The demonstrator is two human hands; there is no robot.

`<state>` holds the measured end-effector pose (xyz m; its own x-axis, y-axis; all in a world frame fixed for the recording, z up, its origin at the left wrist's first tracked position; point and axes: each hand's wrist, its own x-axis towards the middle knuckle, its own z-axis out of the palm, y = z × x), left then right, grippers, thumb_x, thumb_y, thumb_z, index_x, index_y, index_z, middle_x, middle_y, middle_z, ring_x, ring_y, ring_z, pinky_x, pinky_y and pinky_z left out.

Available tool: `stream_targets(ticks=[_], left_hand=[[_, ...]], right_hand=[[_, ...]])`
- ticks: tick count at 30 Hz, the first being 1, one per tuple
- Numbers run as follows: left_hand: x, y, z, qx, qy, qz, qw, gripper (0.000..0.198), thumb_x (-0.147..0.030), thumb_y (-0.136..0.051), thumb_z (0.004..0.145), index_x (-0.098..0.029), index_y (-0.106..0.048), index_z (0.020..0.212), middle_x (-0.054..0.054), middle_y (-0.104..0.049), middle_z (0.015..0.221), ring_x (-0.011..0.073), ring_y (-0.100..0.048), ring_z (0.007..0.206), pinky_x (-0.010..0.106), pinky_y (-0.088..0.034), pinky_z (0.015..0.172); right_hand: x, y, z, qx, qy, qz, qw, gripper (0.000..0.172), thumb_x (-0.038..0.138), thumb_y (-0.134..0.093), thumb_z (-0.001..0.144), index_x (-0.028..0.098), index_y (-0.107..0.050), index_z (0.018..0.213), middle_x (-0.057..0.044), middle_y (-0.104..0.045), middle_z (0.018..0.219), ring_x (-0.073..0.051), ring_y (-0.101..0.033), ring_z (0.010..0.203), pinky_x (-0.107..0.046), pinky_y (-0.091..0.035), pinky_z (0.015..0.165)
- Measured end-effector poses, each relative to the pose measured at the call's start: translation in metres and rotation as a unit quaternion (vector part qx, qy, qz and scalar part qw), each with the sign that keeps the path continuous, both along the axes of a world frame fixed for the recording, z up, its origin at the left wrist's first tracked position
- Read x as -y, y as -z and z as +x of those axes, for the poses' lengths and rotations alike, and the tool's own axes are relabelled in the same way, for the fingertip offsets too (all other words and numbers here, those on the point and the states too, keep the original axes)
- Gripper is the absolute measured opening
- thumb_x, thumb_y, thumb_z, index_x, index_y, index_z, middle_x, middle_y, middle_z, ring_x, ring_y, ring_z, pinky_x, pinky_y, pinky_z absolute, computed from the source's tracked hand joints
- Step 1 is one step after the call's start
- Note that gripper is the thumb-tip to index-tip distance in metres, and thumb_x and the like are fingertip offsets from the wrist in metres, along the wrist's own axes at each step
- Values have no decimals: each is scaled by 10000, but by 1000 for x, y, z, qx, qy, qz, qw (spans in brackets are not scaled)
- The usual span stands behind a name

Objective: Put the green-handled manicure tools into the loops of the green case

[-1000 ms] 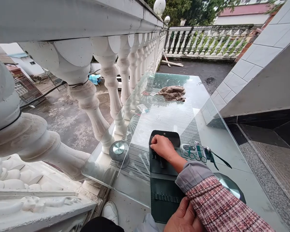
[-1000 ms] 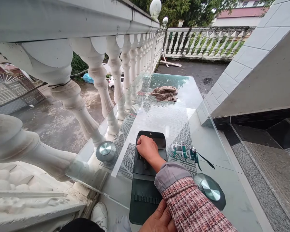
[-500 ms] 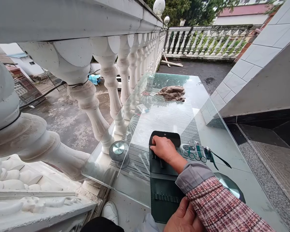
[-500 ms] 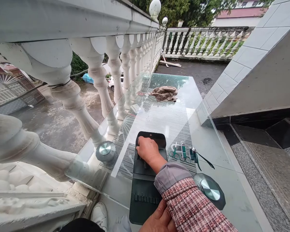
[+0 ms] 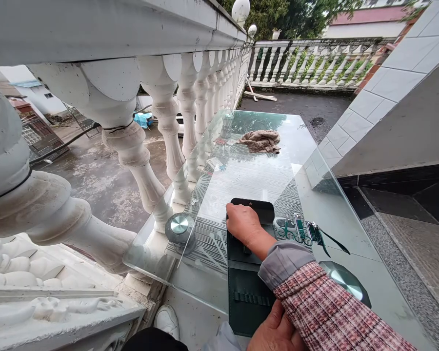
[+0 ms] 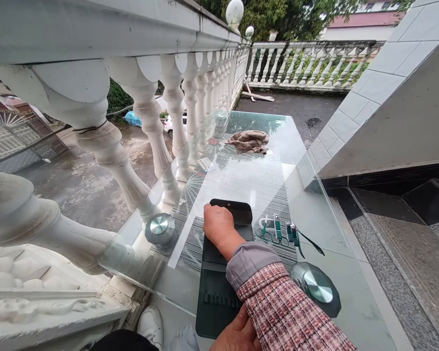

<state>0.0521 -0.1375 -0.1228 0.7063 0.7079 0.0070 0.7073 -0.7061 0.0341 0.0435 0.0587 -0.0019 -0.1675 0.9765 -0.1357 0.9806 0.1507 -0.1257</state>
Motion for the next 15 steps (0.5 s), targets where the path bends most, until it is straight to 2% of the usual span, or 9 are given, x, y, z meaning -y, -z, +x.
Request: stream_targets(ticks=[3, 6, 9, 11, 13, 14, 15], left_hand=[[1, 2, 6, -10, -8, -5, 1000, 451, -16, -285, 872, -41, -480, 1277, 110, -509, 1297, 129, -414, 1259, 262, -422, 875], [-1, 1, 3, 15, 5, 1, 1000, 416, -78, -367, 887, -55, -478, 1288, 123, -526, 1276, 152, -425, 1257, 257, -435, 889], [-4, -7, -8, 39, 36, 12, 999, 449, -153, -372, 917, -80, -384, 1359, 113, -481, 1330, 162, -407, 1273, 280, -448, 920], [-6, -17, -18, 58, 66, 31, 996, 479, -218, -398, 925, -119, -342, 1390, 69, -384, 1417, 175, -360, 1303, 280, -431, 987], [-8, -27, -27, 59, 115, 95, 987, 432, -247, -381, 949, -123, -391, 1363, 74, -358, 1432, 228, -366, 1296, 342, -388, 1036], [-9, -31, -29, 54, 120, 118, 984, 402, -233, -367, 958, -130, -420, 1343, 83, -378, 1418, 235, -394, 1275, 362, -372, 1040], [-10, -34, -31, 51, 121, 132, 982, 381, -228, -347, 967, -134, -444, 1324, 85, -403, 1399, 234, -414, 1258, 368, -359, 1041]], right_hand=[[-1, 0, -4, -6, -4, 13, 1000, 233, 58, -507, 731, 131, -616, 923, -151, -666, 896, -232, -643, 828, -283, -421, 669], [-3, -7, -7, -28, 2, 40, 999, 240, 42, -494, 728, 131, -621, 910, -144, -669, 886, -221, -638, 823, -278, -415, 686], [-7, -22, 3, -70, 17, 82, 994, 252, 79, -479, 751, 154, -613, 951, -114, -673, 892, -211, -623, 839, -277, -408, 707], [-11, -33, 24, -104, 38, 112, 988, 279, 129, -452, 787, 187, -594, 1020, -72, -674, 904, -190, -611, 849, -273, -406, 733], [-14, -39, 55, -132, 71, 131, 980, 276, 184, -429, 814, 194, -584, 1042, -46, -672, 877, -168, -606, 817, -269, -414, 741], [-15, -39, 73, -158, 102, 141, 972, 279, 213, -425, 821, 188, -579, 1052, -42, -668, 870, -157, -605, 800, -263, -423, 736], [-15, -37, 91, -241, 165, 146, 945, 279, 236, -465, 800, 183, -588, 1045, -36, -667, 845, -150, -606, 768, -257, -433, 722]])
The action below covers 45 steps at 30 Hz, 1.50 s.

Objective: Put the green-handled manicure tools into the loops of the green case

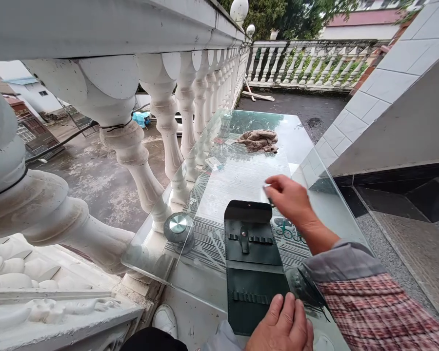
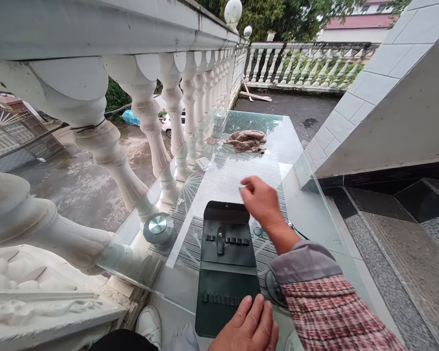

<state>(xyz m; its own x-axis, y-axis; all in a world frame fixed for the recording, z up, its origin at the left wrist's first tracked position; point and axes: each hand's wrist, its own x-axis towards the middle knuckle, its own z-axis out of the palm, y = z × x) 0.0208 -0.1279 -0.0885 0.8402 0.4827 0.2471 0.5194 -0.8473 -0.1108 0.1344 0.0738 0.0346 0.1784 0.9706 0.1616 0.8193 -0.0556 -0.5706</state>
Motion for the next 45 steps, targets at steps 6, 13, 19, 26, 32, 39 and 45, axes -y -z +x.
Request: stream_targets(ticks=[6, 13, 19, 26, 32, 39, 45], left_hand=[[-3, -7, -3, 13, -7, 49, 999, 357, -244, -315, 973, -143, -506, 1258, 95, -465, 1335, 257, -428, 1239, 418, -317, 1024], [-7, -12, -10, -14, 22, 56, 998, 404, -277, -318, 960, -130, -461, 1308, 126, -418, 1362, 250, -434, 1217, 456, -317, 997], [-8, -15, -14, 13, -1, 69, 998, 402, -261, -265, 969, -148, -516, 1262, 98, -458, 1334, 252, -419, 1231, 465, -300, 996], [-7, -21, -20, 9, 3, 56, 998, 414, -268, -314, 940, -113, -496, 1277, 121, -434, 1358, 276, -375, 1269, 482, -257, 1020], [-8, -22, -25, 7, 22, 47, 999, 430, -271, -314, 932, -97, -473, 1291, 134, -425, 1364, 277, -371, 1273, 476, -248, 1028], [-12, -26, -28, -7, 38, 38, 999, 432, -270, -314, 940, -84, -442, 1308, 124, -415, 1379, 274, -375, 1271, 456, -261, 1029], [-11, -31, -30, -28, 53, 61, 996, 454, -272, -366, 926, -57, -414, 1323, 145, -411, 1381, 274, -377, 1279, 428, -256, 1039]], right_hand=[[17, 39, 63, -77, 68, -72, 992, 241, 169, -485, 747, 133, -624, 941, -5, -621, 623, -110, -562, 486, -241, -466, 515], [19, 71, 47, -102, 66, -109, 987, 110, 127, -532, 730, 181, -616, 774, 17, -641, 670, -76, -571, 472, -185, -453, 452], [24, 72, 58, -14, 43, -93, 995, 102, 165, -547, 745, 193, -630, 797, -2, -654, 728, -111, -588, 560, -241, -450, 553], [51, 75, 46, 98, -96, -45, 989, 194, 173, -589, 752, 236, -660, 921, -40, -614, 968, -163, -566, 828, -277, -399, 736], [56, 77, 57, 126, -138, -13, 982, 212, 82, -557, 741, 227, -668, 850, -38, -601, 907, -164, -558, 811, -274, -401, 716], [100, 55, 48, 65, -119, 91, 987, 191, 136, -499, 800, 199, -638, 915, -63, -602, 983, -189, -550, 951, -341, -441, 850], [161, 23, 48, -291, 127, 290, 903, 275, 313, -599, 784, 219, -581, 1042, -22, -601, 969, -111, -571, 711, -295, -499, 664]])
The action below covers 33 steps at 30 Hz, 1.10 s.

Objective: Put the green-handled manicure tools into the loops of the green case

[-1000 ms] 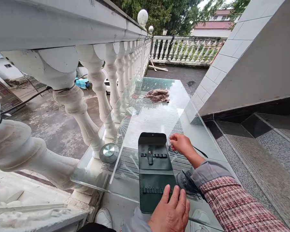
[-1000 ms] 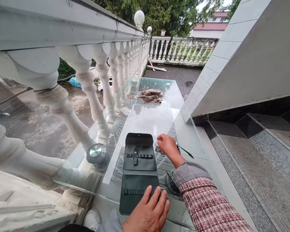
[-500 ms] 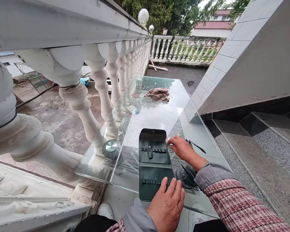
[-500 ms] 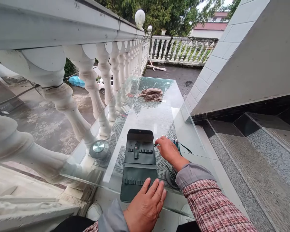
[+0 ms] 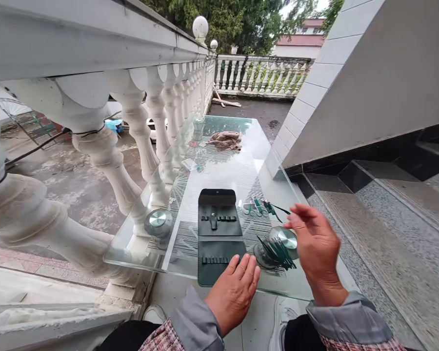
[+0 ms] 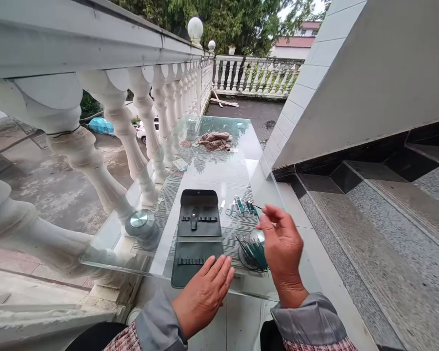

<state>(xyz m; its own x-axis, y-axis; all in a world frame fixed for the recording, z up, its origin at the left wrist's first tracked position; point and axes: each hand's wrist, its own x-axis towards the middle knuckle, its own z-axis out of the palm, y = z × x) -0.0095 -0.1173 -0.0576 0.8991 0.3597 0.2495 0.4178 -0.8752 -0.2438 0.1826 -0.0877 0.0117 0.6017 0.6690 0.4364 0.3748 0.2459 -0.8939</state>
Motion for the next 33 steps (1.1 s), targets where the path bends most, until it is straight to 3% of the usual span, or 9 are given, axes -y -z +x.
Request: stream_targets(ticks=[4, 8, 13, 17, 22, 26, 33], left_hand=[[8, -6, 3, -4, 48, 32, 998, 434, -257, -358, 931, -78, -432, 1319, 137, -437, 1361, 264, -408, 1255, 421, -271, 1030], [16, -12, 7, -16, 97, 49, 994, 389, -239, -360, 934, -79, -499, 1260, 145, -489, 1307, 256, -451, 1215, 426, -298, 1009], [21, -13, 13, -24, 139, 46, 989, 339, -239, -397, 933, -81, -545, 1193, 161, -533, 1248, 248, -508, 1144, 420, -353, 964], [26, -13, 16, -18, 172, 41, 984, 329, -236, -409, 930, -68, -552, 1175, 167, -562, 1200, 264, -539, 1098, 410, -407, 923], [29, -17, 17, -14, 188, 30, 982, 319, -217, -403, 930, -70, -550, 1173, 169, -568, 1190, 266, -540, 1098, 402, -442, 905], [27, -18, 15, 5, 182, 32, 983, 322, -193, -385, 927, -64, -556, 1166, 168, -573, 1189, 269, -539, 1108, 396, -454, 909], [20, -16, 10, 33, 165, 44, 985, 315, -175, -405, 907, -52, -572, 1144, 176, -588, 1165, 281, -544, 1115, 398, -474, 906]], right_hand=[[17, -12, 27, -213, 58, 71, 973, 289, 308, -660, 710, 202, -581, 967, 14, -578, 843, -74, -528, 649, -229, -468, 576], [28, -13, 37, -257, 40, 57, 964, 274, 318, -665, 703, 193, -580, 932, 29, -560, 756, -67, -506, 606, -206, -437, 537], [43, -4, 30, -199, 3, 1, 980, 268, 387, -645, 738, 192, -572, 907, 27, -562, 734, -78, -512, 579, -227, -433, 531], [49, 13, 36, -145, -23, -63, 987, 299, 418, -638, 748, 186, -580, 927, 11, -576, 730, -92, -518, 571, -248, -448, 533], [38, 35, 48, -139, -33, -101, 984, 326, 456, -611, 759, 181, -576, 930, 9, -573, 726, -91, -510, 555, -243, -454, 524], [24, 40, 47, -113, -89, -173, 975, 370, 488, -599, 741, 177, -583, 941, 3, -578, 725, -105, -513, 560, -250, -455, 512], [26, 38, 55, 116, -84, -266, 953, 237, 423, -539, 748, 202, -622, 759, -11, -623, 710, -144, -543, 622, -278, -435, 606]])
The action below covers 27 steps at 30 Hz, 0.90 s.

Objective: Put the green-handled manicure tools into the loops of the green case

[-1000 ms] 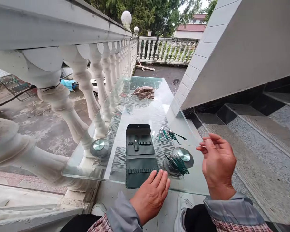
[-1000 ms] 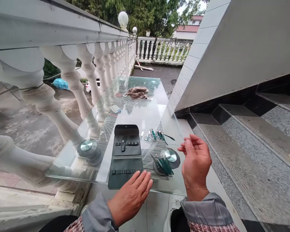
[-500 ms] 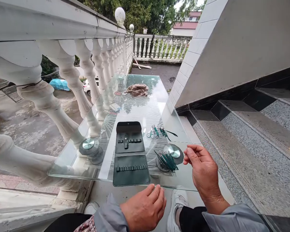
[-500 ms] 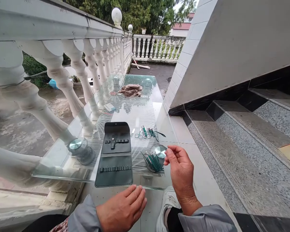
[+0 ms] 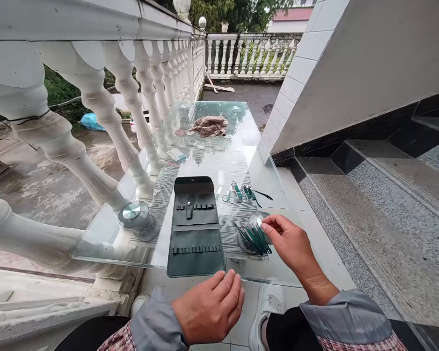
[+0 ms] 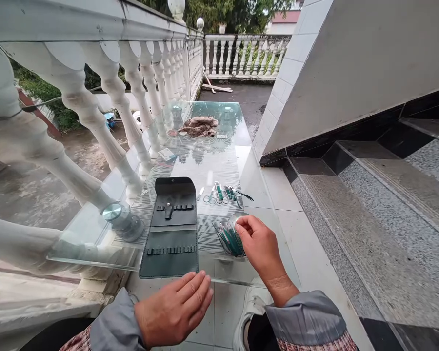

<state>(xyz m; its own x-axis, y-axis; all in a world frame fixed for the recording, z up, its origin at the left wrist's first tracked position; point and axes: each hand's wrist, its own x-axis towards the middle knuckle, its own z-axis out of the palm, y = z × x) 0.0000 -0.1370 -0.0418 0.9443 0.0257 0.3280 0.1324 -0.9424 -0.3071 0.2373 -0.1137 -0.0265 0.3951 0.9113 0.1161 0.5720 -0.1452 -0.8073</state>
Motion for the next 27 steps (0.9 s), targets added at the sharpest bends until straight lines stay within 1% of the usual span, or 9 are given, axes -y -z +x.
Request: stream_targets(ticks=[2, 4, 7, 10, 14, 17, 22, 27], left_hand=[[-1, 0, -1, 7, -1, 1, 1000, 310, -177, -409, 905, -57, -575, 1138, 174, -590, 1163, 279, -541, 1121, 402, -471, 919], [-3, 1, -2, 17, -6, 2, 1000, 307, -181, -415, 903, -58, -575, 1136, 171, -589, 1167, 281, -536, 1129, 408, -458, 943], [-7, 5, -3, 33, -29, 4, 999, 313, -188, -428, 900, -54, -561, 1150, 176, -571, 1197, 287, -522, 1149, 429, -428, 981], [-11, 11, -4, 35, -47, 4, 998, 325, -184, -419, 902, -51, -540, 1172, 191, -542, 1235, 283, -512, 1163, 438, -419, 988], [-16, 18, -3, 49, -48, -7, 998, 321, -167, -397, 902, -51, -556, 1155, 176, -566, 1204, 284, -519, 1155, 410, -446, 959], [-18, 21, -2, 42, -49, -8, 998, 320, -171, -398, 903, -57, -551, 1161, 178, -559, 1216, 278, -522, 1151, 407, -449, 953], [-18, 22, -2, 23, -51, 1, 998, 315, -187, -417, 907, -60, -536, 1170, 192, -539, 1239, 271, -527, 1148, 418, -440, 957], [-18, 21, -1, 26, -48, 4, 998, 309, -182, -418, 904, -62, -546, 1158, 184, -555, 1220, 271, -533, 1138, 411, -449, 947]], right_hand=[[1, 3, 5, 38, 6, -6, 999, 213, 406, -526, 746, 212, -611, 726, -10, -625, 709, -147, -541, 618, -278, -423, 606], [0, 7, 9, 55, 5, -11, 998, 188, 388, -519, 743, 220, -600, 719, -5, -619, 707, -146, -536, 612, -274, -415, 601], [0, 14, 12, 75, -22, -31, 996, 144, 359, -522, 735, 232, -585, 710, 8, -600, 677, -143, -531, 598, -266, -404, 582], [3, 17, 13, 113, -61, -64, 990, 120, 337, -528, 734, 239, -565, 676, 13, -588, 646, -144, -527, 581, -262, -386, 554], [12, 17, 9, 146, -88, -87, 981, 112, 318, -533, 753, 241, -554, 675, 14, -583, 659, -140, -523, 582, -258, -373, 548], [17, 18, 4, 161, -105, -104, 976, 107, 293, -532, 765, 241, -547, 673, 21, -571, 670, -131, -521, 588, -252, -361, 541], [20, 17, -2, 177, -116, -89, 973, 136, 302, -502, 797, 240, -541, 682, 8, -576, 693, -131, -512, 581, -253, -351, 519], [17, 13, -11, 165, -115, -51, 978, 172, 315, -453, 835, 238, -532, 704, -7, -593, 722, -145, -532, 627, -264, -387, 560]])
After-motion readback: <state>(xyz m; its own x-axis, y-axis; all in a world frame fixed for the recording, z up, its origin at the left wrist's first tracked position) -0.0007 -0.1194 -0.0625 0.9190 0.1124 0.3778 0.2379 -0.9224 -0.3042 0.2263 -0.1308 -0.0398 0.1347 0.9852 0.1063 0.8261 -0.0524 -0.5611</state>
